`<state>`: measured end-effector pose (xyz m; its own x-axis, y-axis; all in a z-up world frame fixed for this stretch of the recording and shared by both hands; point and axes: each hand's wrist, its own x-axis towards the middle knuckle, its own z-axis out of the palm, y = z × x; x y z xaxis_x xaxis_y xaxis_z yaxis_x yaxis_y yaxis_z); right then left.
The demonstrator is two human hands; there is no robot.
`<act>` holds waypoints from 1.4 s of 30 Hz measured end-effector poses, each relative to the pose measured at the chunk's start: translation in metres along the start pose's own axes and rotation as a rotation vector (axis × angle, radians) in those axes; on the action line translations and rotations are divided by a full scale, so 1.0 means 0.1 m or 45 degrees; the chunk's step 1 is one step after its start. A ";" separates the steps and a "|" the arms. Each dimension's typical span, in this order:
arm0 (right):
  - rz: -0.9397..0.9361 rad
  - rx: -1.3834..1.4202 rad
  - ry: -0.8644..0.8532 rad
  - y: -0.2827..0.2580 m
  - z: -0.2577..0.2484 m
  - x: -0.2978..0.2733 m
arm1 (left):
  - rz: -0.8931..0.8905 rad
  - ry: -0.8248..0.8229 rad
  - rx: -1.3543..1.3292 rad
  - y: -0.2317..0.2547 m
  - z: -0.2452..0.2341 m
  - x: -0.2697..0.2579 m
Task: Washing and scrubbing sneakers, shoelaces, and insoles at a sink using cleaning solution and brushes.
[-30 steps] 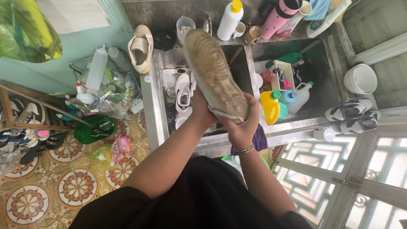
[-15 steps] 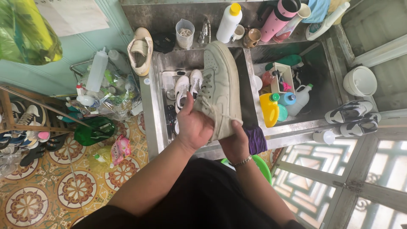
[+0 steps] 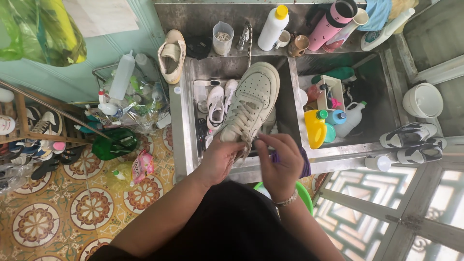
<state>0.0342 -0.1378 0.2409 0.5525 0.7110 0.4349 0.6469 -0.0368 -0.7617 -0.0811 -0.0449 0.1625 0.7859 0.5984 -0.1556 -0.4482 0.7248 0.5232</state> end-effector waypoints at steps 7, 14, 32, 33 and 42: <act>-0.097 0.012 -0.092 -0.18 0.21 0.04 | 0.003 0.010 0.499 0.22 0.10 -0.22; -0.430 -0.117 -0.118 -0.24 0.33 -0.02 | -0.075 0.194 1.208 0.37 0.11 -0.36; -0.024 0.030 -0.752 0.01 0.32 0.02 | -0.200 0.072 1.135 0.37 -0.39 -0.50; 0.098 0.040 -0.730 0.07 0.32 0.02 | -0.173 0.124 1.113 0.39 -0.38 -0.50; -0.326 -0.025 -0.394 -0.11 0.42 -0.12 | -0.098 0.170 0.847 0.28 -0.31 -0.52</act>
<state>-0.0023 -0.1164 0.2237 0.1896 0.8765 0.4424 0.7548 0.1580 -0.6366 -0.1480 -0.0453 0.1592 0.7267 0.6215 -0.2926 -0.0024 0.4282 0.9037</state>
